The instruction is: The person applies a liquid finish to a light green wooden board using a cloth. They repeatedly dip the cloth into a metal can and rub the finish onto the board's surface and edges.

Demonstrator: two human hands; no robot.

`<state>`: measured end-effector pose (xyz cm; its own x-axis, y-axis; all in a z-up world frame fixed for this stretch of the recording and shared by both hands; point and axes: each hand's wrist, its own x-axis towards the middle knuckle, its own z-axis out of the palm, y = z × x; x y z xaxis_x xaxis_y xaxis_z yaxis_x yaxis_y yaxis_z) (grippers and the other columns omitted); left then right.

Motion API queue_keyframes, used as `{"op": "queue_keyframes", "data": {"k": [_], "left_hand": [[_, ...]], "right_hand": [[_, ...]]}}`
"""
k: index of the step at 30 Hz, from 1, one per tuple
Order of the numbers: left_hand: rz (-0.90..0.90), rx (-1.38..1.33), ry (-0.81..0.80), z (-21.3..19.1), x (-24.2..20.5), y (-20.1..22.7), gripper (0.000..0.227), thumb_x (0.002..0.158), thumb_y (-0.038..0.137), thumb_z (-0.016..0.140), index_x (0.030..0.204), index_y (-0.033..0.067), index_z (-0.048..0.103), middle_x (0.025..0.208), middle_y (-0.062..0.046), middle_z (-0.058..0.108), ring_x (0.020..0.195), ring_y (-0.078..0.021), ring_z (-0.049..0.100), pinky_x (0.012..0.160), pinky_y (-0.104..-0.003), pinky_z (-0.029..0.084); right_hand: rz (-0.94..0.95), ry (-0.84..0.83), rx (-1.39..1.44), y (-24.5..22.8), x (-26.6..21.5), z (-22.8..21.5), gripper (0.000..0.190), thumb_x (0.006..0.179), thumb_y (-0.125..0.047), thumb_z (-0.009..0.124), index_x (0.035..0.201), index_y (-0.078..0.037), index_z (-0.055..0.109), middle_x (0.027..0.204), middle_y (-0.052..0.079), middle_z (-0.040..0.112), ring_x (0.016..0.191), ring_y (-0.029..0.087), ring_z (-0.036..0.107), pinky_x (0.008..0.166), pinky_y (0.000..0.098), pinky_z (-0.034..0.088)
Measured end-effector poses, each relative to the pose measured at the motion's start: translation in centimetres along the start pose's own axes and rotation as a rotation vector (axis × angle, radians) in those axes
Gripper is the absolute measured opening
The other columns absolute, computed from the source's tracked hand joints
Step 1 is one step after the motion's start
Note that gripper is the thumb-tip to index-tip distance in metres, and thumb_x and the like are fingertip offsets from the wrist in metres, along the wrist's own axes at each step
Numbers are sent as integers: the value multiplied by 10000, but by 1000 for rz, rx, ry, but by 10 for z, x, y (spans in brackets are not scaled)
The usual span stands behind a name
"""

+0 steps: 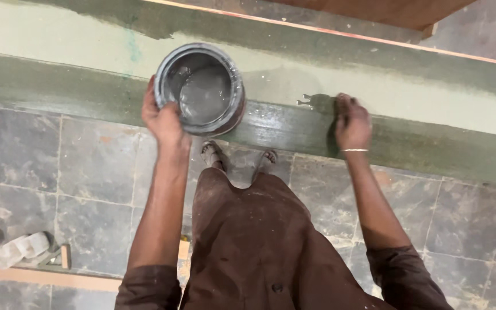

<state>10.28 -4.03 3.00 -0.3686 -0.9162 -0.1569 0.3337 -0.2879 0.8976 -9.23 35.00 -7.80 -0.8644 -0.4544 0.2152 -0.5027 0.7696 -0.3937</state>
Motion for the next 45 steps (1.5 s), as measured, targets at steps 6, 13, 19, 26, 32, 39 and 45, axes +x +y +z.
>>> {"op": "queue_keyframes", "data": {"k": [6, 13, 19, 26, 32, 39, 45], "left_hand": [[-12, -62, -4, -55, 27, 48, 733, 685, -206, 415, 1397, -95, 548, 1259, -193, 686, 1119, -268, 704, 987, -357, 595], [21, 35, 158, -161, 92, 138, 762, 704, -203, 396, 1447, -75, 507, 1347, -179, 653, 1219, -256, 670, 1029, -349, 557], [30, 46, 286, -253, 169, 227, 774, 730, -197, 386, 1486, -64, 484, 1377, -186, 623, 1230, -251, 639, 1073, -376, 526], [115, 78, 403, -343, 243, 301, 764, 741, -212, 401, 1488, -73, 473, 1377, -191, 615, 1234, -259, 640, 1089, -387, 531], [153, 127, 528, -373, 271, 327, 787, 700, -200, 391, 1470, -65, 484, 1395, -175, 611, 1250, -258, 649, 1101, -394, 533], [109, 88, 431, -365, 277, 320, 808, 684, -186, 383, 1479, -69, 471, 1363, -193, 630, 1226, -282, 665, 1094, -411, 549], [20, 58, 325, -328, 267, 284, 799, 718, -211, 418, 1500, -57, 462, 1332, -187, 627, 1179, -272, 657, 1058, -412, 550]], "right_hand": [[-263, -154, -114, -185, 15, 75, 688, 769, -62, 607, 1454, -131, 599, 1554, 142, 493, 1399, 401, 423, 1082, 620, 350], [-632, -215, 155, -406, 67, 179, 538, 910, -135, 614, 1447, -105, 592, 1539, 133, 514, 1445, 372, 414, 1192, 558, 311], [-805, -287, 173, -595, 109, 292, 571, 892, -186, 622, 1458, -140, 567, 1537, 144, 477, 1413, 408, 385, 1142, 611, 274], [-863, -282, 171, -787, 149, 437, 525, 938, -132, 553, 1463, -147, 567, 1589, 101, 466, 1462, 367, 379, 1200, 580, 275], [-789, -295, 190, -934, 161, 499, 441, 990, -193, 488, 1412, -125, 592, 1552, 118, 468, 1438, 372, 397, 1159, 580, 297], [-975, -457, 154, -855, 159, 429, 662, 902, -116, 571, 1553, -186, 472, 1652, 99, 353, 1502, 321, 333, 1200, 540, 277], [-570, -352, 27, -643, 101, 284, 693, 815, -68, 641, 1488, -227, 588, 1639, 56, 422, 1491, 293, 388, 1215, 556, 324]]}}
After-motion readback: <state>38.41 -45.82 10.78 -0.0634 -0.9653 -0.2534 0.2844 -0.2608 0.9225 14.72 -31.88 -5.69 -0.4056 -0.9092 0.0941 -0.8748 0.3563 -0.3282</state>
